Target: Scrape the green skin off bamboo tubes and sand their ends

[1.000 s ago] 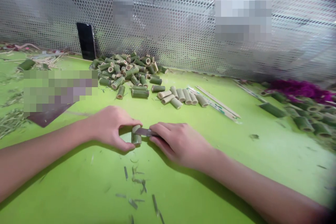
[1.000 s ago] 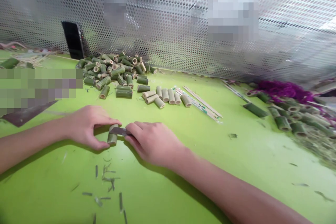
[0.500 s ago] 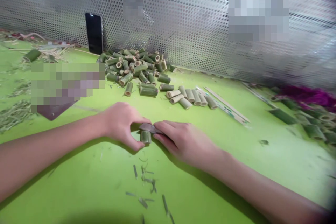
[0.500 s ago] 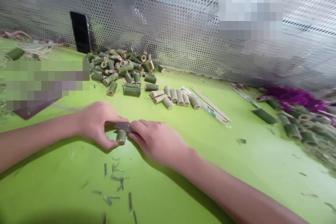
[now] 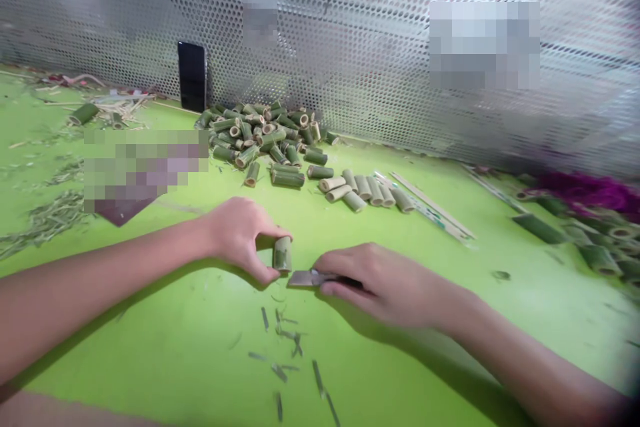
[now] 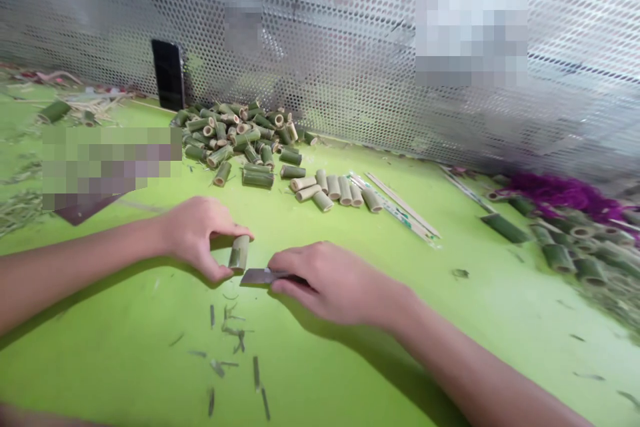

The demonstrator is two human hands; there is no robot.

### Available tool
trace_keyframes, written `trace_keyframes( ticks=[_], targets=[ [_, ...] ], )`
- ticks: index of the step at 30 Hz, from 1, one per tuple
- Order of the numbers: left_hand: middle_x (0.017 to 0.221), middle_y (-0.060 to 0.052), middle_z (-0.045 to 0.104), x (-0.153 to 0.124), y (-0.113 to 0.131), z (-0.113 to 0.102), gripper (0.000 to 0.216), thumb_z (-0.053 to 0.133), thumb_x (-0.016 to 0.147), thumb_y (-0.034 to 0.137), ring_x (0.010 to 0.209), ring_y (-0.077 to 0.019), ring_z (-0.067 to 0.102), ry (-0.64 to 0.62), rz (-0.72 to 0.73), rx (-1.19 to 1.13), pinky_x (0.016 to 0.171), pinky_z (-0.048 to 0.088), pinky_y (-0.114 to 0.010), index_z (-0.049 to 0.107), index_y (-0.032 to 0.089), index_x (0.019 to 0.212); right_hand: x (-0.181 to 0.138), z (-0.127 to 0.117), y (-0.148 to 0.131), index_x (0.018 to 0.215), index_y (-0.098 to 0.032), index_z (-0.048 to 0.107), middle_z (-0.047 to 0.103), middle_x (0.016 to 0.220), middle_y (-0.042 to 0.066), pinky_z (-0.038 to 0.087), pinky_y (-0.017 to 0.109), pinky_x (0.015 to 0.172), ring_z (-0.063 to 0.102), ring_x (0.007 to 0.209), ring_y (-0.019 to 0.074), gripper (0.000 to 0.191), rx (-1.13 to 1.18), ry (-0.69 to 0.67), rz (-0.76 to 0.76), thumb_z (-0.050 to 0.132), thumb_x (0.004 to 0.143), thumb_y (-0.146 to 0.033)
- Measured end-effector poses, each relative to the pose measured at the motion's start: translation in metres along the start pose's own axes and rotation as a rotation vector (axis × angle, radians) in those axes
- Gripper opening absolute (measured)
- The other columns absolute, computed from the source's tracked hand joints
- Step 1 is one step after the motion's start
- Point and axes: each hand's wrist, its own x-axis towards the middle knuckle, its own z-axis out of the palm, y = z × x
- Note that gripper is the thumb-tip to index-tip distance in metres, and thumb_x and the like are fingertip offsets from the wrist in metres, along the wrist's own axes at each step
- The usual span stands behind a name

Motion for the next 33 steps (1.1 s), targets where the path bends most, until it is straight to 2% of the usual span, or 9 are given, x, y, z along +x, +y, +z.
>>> trace_keyframes(
  ticks=[3, 7, 10, 17, 22, 28, 30, 33],
  targets=[
    [0.056, 0.004, 0.064, 0.001, 0.003, -0.002, 0.036, 0.076, 0.067, 0.048, 0.051, -0.0143, 0.050, 0.012, -0.004, 0.003, 0.052, 0.034, -0.028, 0.082, 0.025, 0.094, -0.001, 0.002, 0.001, 0.102, -0.017, 0.067, 0.071, 0.079, 0.003, 0.044, 0.027, 0.059, 0.060, 0.062, 0.0145, 0.028, -0.032, 0.039, 0.016, 0.043, 0.108, -0.029],
    [0.049, 0.007, 0.053, 0.002, 0.007, -0.004, 0.023, 0.074, 0.070, 0.045, 0.049, -0.0125, 0.043, 0.013, 0.020, 0.004, 0.052, 0.031, -0.028, 0.077, 0.024, 0.078, 0.005, 0.012, 0.004, 0.108, -0.017, 0.065, 0.072, 0.080, 0.005, 0.044, 0.028, 0.058, 0.061, 0.060, 0.0154, 0.027, -0.095, 0.183, 0.128, 0.042, 0.108, -0.031],
    [0.048, 0.008, 0.049, 0.003, 0.009, -0.004, 0.021, 0.074, 0.069, 0.043, 0.048, -0.0121, 0.042, 0.003, 0.005, 0.007, 0.053, 0.031, -0.028, 0.073, 0.023, 0.074, 0.009, 0.017, 0.004, 0.106, -0.018, 0.065, 0.071, 0.079, 0.005, 0.043, 0.027, 0.056, 0.061, 0.058, 0.0153, 0.027, -0.137, 0.210, 0.178, 0.042, 0.108, -0.031],
    [0.048, 0.008, 0.051, 0.003, 0.010, -0.006, 0.022, 0.075, 0.069, 0.043, 0.048, -0.0118, 0.041, 0.005, 0.012, 0.026, 0.053, 0.029, -0.028, 0.074, 0.023, 0.077, 0.016, 0.020, -0.002, 0.103, -0.017, 0.064, 0.068, 0.080, 0.004, 0.041, 0.027, 0.059, 0.058, 0.060, 0.0146, 0.027, -0.157, 0.177, 0.034, 0.041, 0.109, -0.032],
    [0.053, 0.006, 0.060, 0.001, 0.003, -0.001, 0.028, 0.076, 0.067, 0.049, 0.049, -0.0129, 0.045, 0.035, 0.037, 0.055, 0.052, 0.031, -0.028, 0.078, 0.025, 0.081, 0.016, 0.024, -0.002, 0.099, -0.016, 0.063, 0.064, 0.077, 0.003, 0.036, 0.027, 0.057, 0.051, 0.057, 0.0132, 0.028, -0.133, 0.210, -0.058, 0.042, 0.109, -0.031],
    [0.063, 0.004, 0.070, -0.002, 0.002, -0.003, 0.034, 0.077, 0.069, 0.044, 0.054, -0.0145, 0.056, -0.005, 0.000, 0.020, 0.055, 0.038, -0.028, 0.082, 0.026, 0.098, 0.002, 0.023, -0.005, 0.099, -0.018, 0.064, 0.065, 0.080, 0.001, 0.037, 0.027, 0.059, 0.056, 0.064, 0.0140, 0.021, -0.100, 0.095, -0.154, 0.047, 0.107, -0.028],
    [0.062, 0.004, 0.069, -0.003, 0.003, -0.005, 0.032, 0.076, 0.071, 0.043, 0.055, -0.0144, 0.055, -0.002, 0.022, 0.040, 0.055, 0.038, -0.028, 0.081, 0.026, 0.097, 0.000, 0.023, -0.002, 0.101, -0.017, 0.064, 0.065, 0.079, 0.001, 0.037, 0.026, 0.058, 0.055, 0.061, 0.0132, 0.023, -0.091, 0.155, -0.151, 0.045, 0.108, -0.029],
    [0.058, 0.005, 0.064, -0.003, 0.005, -0.005, 0.024, 0.073, 0.074, 0.043, 0.053, -0.0135, 0.052, 0.026, 0.082, 0.087, 0.054, 0.037, -0.028, 0.077, 0.025, 0.088, 0.003, 0.025, 0.002, 0.100, -0.016, 0.063, 0.064, 0.075, 0.001, 0.034, 0.026, 0.055, 0.052, 0.056, 0.0127, 0.027, -0.170, 0.296, -0.048, 0.043, 0.109, -0.031]
  ],
)
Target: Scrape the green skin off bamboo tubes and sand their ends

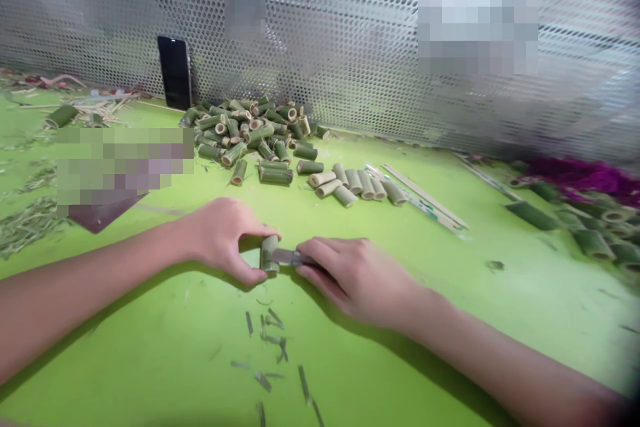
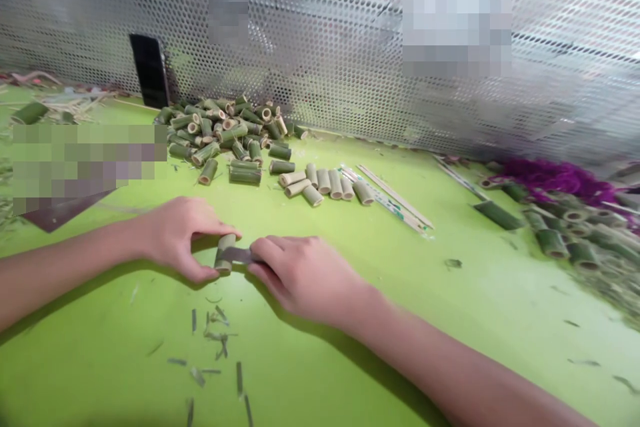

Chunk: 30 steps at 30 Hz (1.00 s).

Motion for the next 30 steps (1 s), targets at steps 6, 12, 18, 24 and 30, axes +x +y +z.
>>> trace_keyframes(
  ticks=[6, 12, 18, 24, 30],
  targets=[
    [0.058, 0.004, 0.063, 0.001, 0.007, 0.002, 0.021, 0.067, 0.077, 0.042, 0.052, -0.0145, 0.053, 0.010, 0.049, 0.067, 0.054, 0.039, -0.029, 0.071, 0.023, 0.086, 0.010, 0.005, -0.008, 0.097, -0.017, 0.062, 0.066, 0.078, 0.002, 0.031, 0.027, 0.056, 0.054, 0.058, 0.0140, 0.023, -0.105, 0.012, 0.096, 0.046, 0.108, -0.030],
    [0.072, -0.001, 0.071, 0.000, 0.009, 0.003, 0.031, 0.063, 0.085, 0.050, 0.060, -0.0184, 0.061, 0.003, 0.047, 0.133, 0.059, 0.043, -0.031, 0.071, 0.023, 0.097, 0.007, 0.002, -0.007, 0.097, -0.018, 0.062, 0.064, 0.076, 0.001, 0.032, 0.027, 0.057, 0.053, 0.057, 0.0127, 0.023, -0.058, -0.010, 0.106, 0.046, 0.108, -0.030],
    [0.075, -0.001, 0.072, -0.001, 0.008, 0.003, 0.039, 0.064, 0.087, 0.058, 0.065, -0.0196, 0.064, -0.019, 0.008, 0.109, 0.063, 0.043, -0.031, 0.072, 0.023, 0.102, 0.008, 0.005, -0.004, 0.099, -0.018, 0.061, 0.065, 0.078, 0.001, 0.030, 0.028, 0.057, 0.055, 0.060, 0.0146, 0.024, -0.113, -0.017, 0.121, 0.044, 0.109, -0.032],
    [0.062, 0.003, 0.064, 0.002, 0.007, 0.001, 0.032, 0.068, 0.083, 0.054, 0.055, -0.0152, 0.056, -0.038, -0.026, 0.062, 0.055, 0.036, -0.028, 0.072, 0.023, 0.086, 0.011, 0.005, -0.007, 0.095, -0.019, 0.058, 0.063, 0.078, 0.001, 0.030, 0.028, 0.057, 0.052, 0.059, 0.0132, 0.024, -0.081, -0.013, 0.120, 0.043, 0.109, -0.031],
    [0.048, 0.008, 0.049, 0.005, 0.007, 0.000, 0.024, 0.076, 0.073, 0.045, 0.046, -0.0110, 0.043, -0.025, -0.032, 0.007, 0.049, 0.027, -0.029, 0.069, 0.022, 0.070, 0.011, 0.003, -0.001, 0.097, -0.017, 0.059, 0.063, 0.076, 0.001, 0.031, 0.027, 0.055, 0.051, 0.057, 0.0122, 0.020, -0.004, -0.051, 0.072, 0.046, 0.108, -0.028]
  ],
)
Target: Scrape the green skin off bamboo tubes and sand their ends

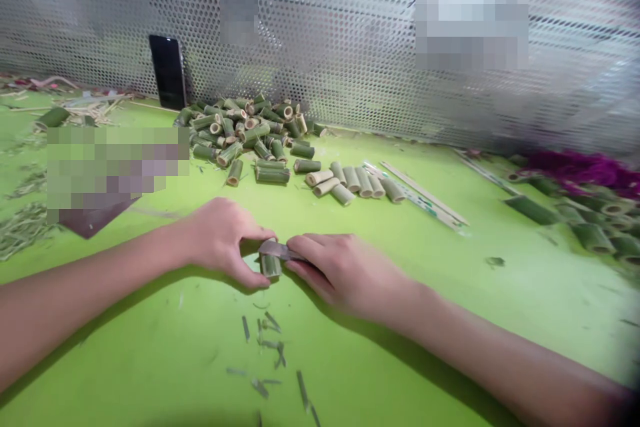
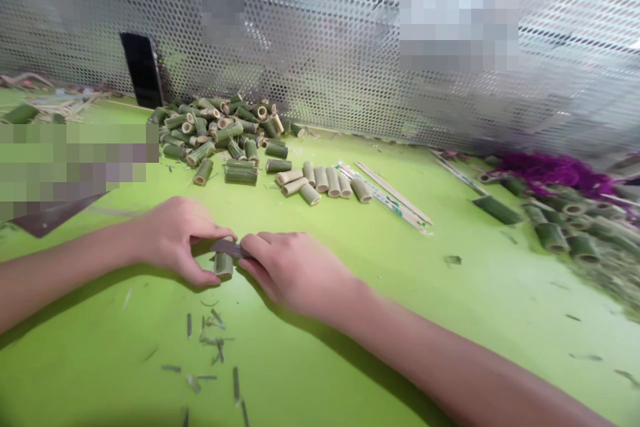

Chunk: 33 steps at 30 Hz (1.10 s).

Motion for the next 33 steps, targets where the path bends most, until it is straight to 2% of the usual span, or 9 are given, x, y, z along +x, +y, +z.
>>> trace_keyframes(
  ticks=[4, 9, 11, 15, 21, 28, 33],
  targets=[
    [0.047, 0.008, 0.046, -0.001, 0.001, -0.001, 0.022, 0.075, 0.074, 0.044, 0.046, -0.0107, 0.041, 0.007, -0.001, -0.003, 0.047, 0.027, -0.029, 0.072, 0.022, 0.071, -0.004, -0.007, 0.005, 0.096, -0.017, 0.061, 0.064, 0.076, 0.001, 0.033, 0.026, 0.055, 0.052, 0.057, 0.0120, 0.021, 0.079, -0.059, -0.039, 0.048, 0.108, -0.029],
    [0.051, 0.008, 0.051, -0.003, -0.001, 0.000, 0.022, 0.077, 0.076, 0.046, 0.049, -0.0112, 0.043, -0.004, -0.008, -0.024, 0.048, 0.028, -0.027, 0.076, 0.024, 0.081, -0.011, -0.018, 0.006, 0.096, -0.018, 0.065, 0.066, 0.077, 0.000, 0.041, 0.024, 0.060, 0.057, 0.062, 0.0126, 0.020, 0.204, -0.199, -0.144, 0.050, 0.106, -0.027],
    [0.052, 0.008, 0.052, -0.003, -0.002, 0.000, 0.023, 0.075, 0.077, 0.047, 0.049, -0.0114, 0.045, -0.010, -0.008, -0.017, 0.049, 0.029, -0.027, 0.075, 0.024, 0.080, -0.012, -0.016, 0.006, 0.099, -0.017, 0.065, 0.066, 0.076, 0.001, 0.040, 0.024, 0.059, 0.057, 0.061, 0.0124, 0.022, 0.192, -0.153, -0.104, 0.048, 0.107, -0.028],
    [0.051, 0.007, 0.051, -0.002, -0.002, 0.002, 0.027, 0.073, 0.076, 0.049, 0.048, -0.0116, 0.045, -0.004, -0.002, 0.021, 0.049, 0.027, -0.027, 0.070, 0.022, 0.075, -0.006, -0.005, 0.004, 0.101, -0.016, 0.064, 0.065, 0.074, 0.002, 0.035, 0.025, 0.056, 0.053, 0.056, 0.0124, 0.025, 0.006, 0.007, 0.036, 0.045, 0.108, -0.032],
    [0.055, 0.007, 0.058, 0.002, 0.003, 0.001, 0.025, 0.073, 0.075, 0.048, 0.050, -0.0118, 0.048, -0.021, -0.040, -0.007, 0.051, 0.030, -0.026, 0.071, 0.023, 0.077, 0.001, 0.002, -0.003, 0.098, -0.018, 0.060, 0.065, 0.077, 0.002, 0.033, 0.027, 0.059, 0.054, 0.060, 0.0132, 0.025, -0.093, 0.051, 0.023, 0.043, 0.109, -0.032],
    [0.047, 0.010, 0.050, 0.002, 0.002, 0.003, 0.021, 0.076, 0.069, 0.045, 0.044, -0.0105, 0.043, 0.024, -0.053, -0.046, 0.047, 0.027, -0.027, 0.071, 0.025, 0.070, 0.001, 0.000, 0.001, 0.096, -0.019, 0.059, 0.061, 0.074, 0.000, 0.033, 0.026, 0.058, 0.051, 0.058, 0.0123, 0.021, -0.016, 0.013, -0.009, 0.045, 0.108, -0.029],
    [0.045, 0.009, 0.051, 0.001, 0.000, 0.005, 0.020, 0.076, 0.070, 0.045, 0.043, -0.0109, 0.042, 0.019, -0.036, -0.059, 0.047, 0.027, -0.028, 0.073, 0.024, 0.070, -0.004, -0.012, 0.004, 0.095, -0.018, 0.061, 0.064, 0.075, 0.001, 0.034, 0.026, 0.056, 0.051, 0.057, 0.0117, 0.020, 0.085, -0.096, -0.028, 0.048, 0.107, -0.028]
  ],
)
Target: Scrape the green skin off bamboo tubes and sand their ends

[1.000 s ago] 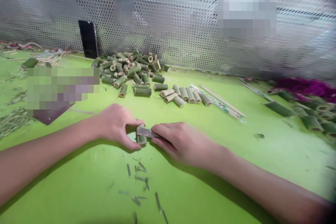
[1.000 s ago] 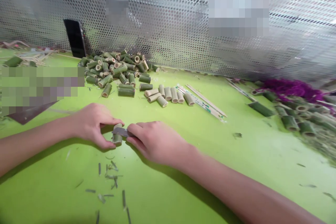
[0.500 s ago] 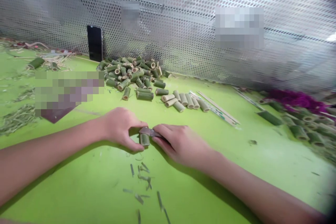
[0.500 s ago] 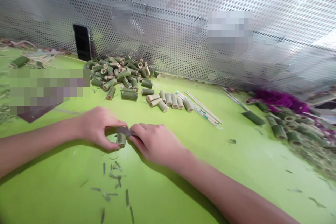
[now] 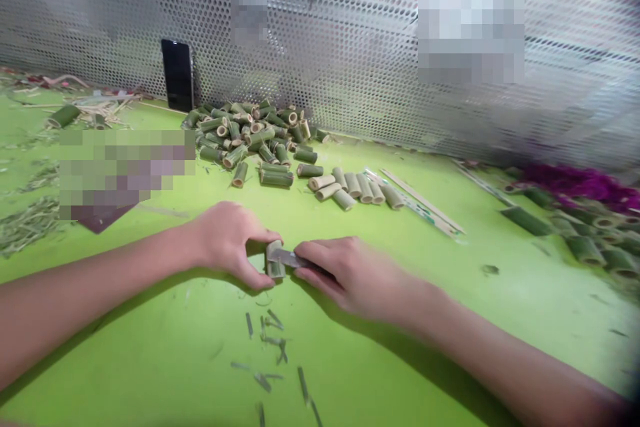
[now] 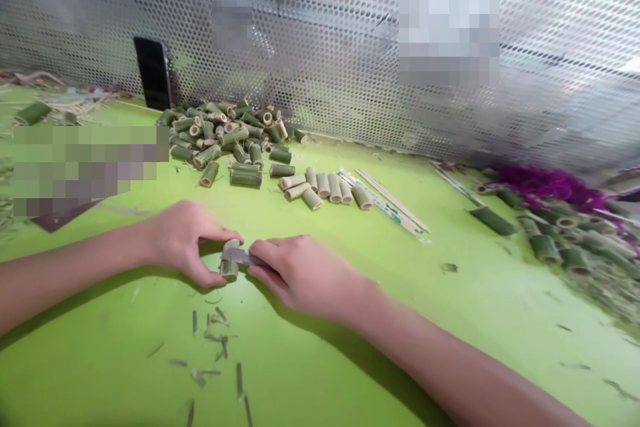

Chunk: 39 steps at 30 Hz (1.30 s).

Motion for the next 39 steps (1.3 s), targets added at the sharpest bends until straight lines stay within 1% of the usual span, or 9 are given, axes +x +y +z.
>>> trace_keyframes(
  ticks=[4, 7, 9, 11, 16, 22, 24, 30, 39],
  targets=[
    [0.054, 0.007, 0.059, -0.002, -0.004, -0.002, 0.025, 0.075, 0.072, 0.048, 0.049, -0.0123, 0.048, 0.000, -0.024, 0.009, 0.049, 0.030, -0.027, 0.079, 0.026, 0.084, -0.009, -0.007, -0.004, 0.094, -0.019, 0.064, 0.066, 0.075, 0.000, 0.040, 0.025, 0.058, 0.056, 0.060, 0.0121, 0.023, 0.128, -0.125, -0.059, 0.047, 0.107, -0.027],
    [0.056, 0.006, 0.060, -0.003, -0.005, -0.004, 0.025, 0.074, 0.074, 0.047, 0.051, -0.0125, 0.049, -0.012, -0.032, 0.035, 0.050, 0.030, -0.027, 0.079, 0.026, 0.086, -0.009, -0.002, -0.003, 0.099, -0.018, 0.064, 0.067, 0.076, 0.002, 0.040, 0.025, 0.057, 0.056, 0.058, 0.0128, 0.024, 0.089, -0.012, 0.006, 0.045, 0.108, -0.030],
    [0.054, 0.007, 0.057, -0.003, -0.004, -0.004, 0.024, 0.073, 0.074, 0.047, 0.050, -0.0125, 0.048, -0.006, -0.012, 0.071, 0.050, 0.030, -0.027, 0.076, 0.024, 0.081, -0.005, 0.004, -0.002, 0.103, -0.017, 0.064, 0.068, 0.077, 0.003, 0.038, 0.026, 0.056, 0.056, 0.057, 0.0135, 0.024, -0.015, 0.089, 0.078, 0.045, 0.108, -0.032],
    [0.054, 0.007, 0.057, -0.003, -0.004, -0.003, 0.024, 0.072, 0.074, 0.047, 0.051, -0.0129, 0.049, 0.018, 0.012, 0.114, 0.051, 0.030, -0.028, 0.074, 0.024, 0.080, -0.001, 0.009, -0.001, 0.103, -0.018, 0.063, 0.069, 0.079, 0.003, 0.036, 0.027, 0.056, 0.056, 0.058, 0.0143, 0.024, -0.119, 0.128, 0.111, 0.045, 0.108, -0.032],
    [0.063, 0.004, 0.066, -0.004, -0.004, -0.003, 0.030, 0.069, 0.079, 0.052, 0.055, -0.0148, 0.055, 0.037, 0.049, 0.140, 0.054, 0.035, -0.029, 0.075, 0.024, 0.088, 0.001, 0.008, -0.001, 0.101, -0.018, 0.064, 0.067, 0.079, 0.003, 0.036, 0.027, 0.060, 0.058, 0.062, 0.0146, 0.025, -0.171, 0.119, 0.088, 0.044, 0.109, -0.032],
    [0.080, -0.002, 0.076, -0.005, -0.001, -0.006, 0.049, 0.069, 0.082, 0.059, 0.066, -0.0206, 0.065, -0.027, -0.015, 0.127, 0.061, 0.042, -0.032, 0.075, 0.022, 0.114, -0.002, 0.001, 0.003, 0.101, -0.019, 0.066, 0.067, 0.078, 0.002, 0.036, 0.027, 0.060, 0.057, 0.061, 0.0137, 0.023, -0.120, 0.064, 0.110, 0.048, 0.106, -0.031],
    [0.084, -0.004, 0.077, -0.005, 0.000, -0.006, 0.052, 0.069, 0.082, 0.059, 0.069, -0.0221, 0.066, -0.046, -0.023, 0.130, 0.062, 0.042, -0.032, 0.074, 0.022, 0.117, -0.001, 0.001, 0.003, 0.100, -0.019, 0.066, 0.067, 0.077, 0.002, 0.036, 0.027, 0.060, 0.057, 0.061, 0.0138, 0.023, -0.119, 0.065, 0.108, 0.048, 0.106, -0.031],
    [0.071, -0.001, 0.071, -0.003, 0.000, -0.004, 0.032, 0.068, 0.083, 0.052, 0.060, -0.0179, 0.060, -0.024, 0.013, 0.102, 0.055, 0.039, -0.029, 0.074, 0.021, 0.090, 0.004, 0.008, -0.001, 0.099, -0.018, 0.064, 0.067, 0.078, 0.002, 0.032, 0.028, 0.058, 0.057, 0.061, 0.0142, 0.024, -0.168, 0.116, 0.093, 0.045, 0.107, -0.032],
    [0.045, 0.006, 0.053, 0.000, -0.004, 0.004, 0.034, 0.063, 0.077, 0.051, 0.040, -0.0114, 0.046, 0.102, 0.110, 0.190, 0.042, 0.030, -0.027, 0.062, 0.021, 0.060, 0.006, 0.011, 0.000, 0.093, -0.018, 0.059, 0.062, 0.072, 0.000, 0.030, 0.026, 0.055, 0.052, 0.056, 0.0119, 0.022, -0.099, 0.132, 0.042, 0.047, 0.108, -0.029]
  ],
)
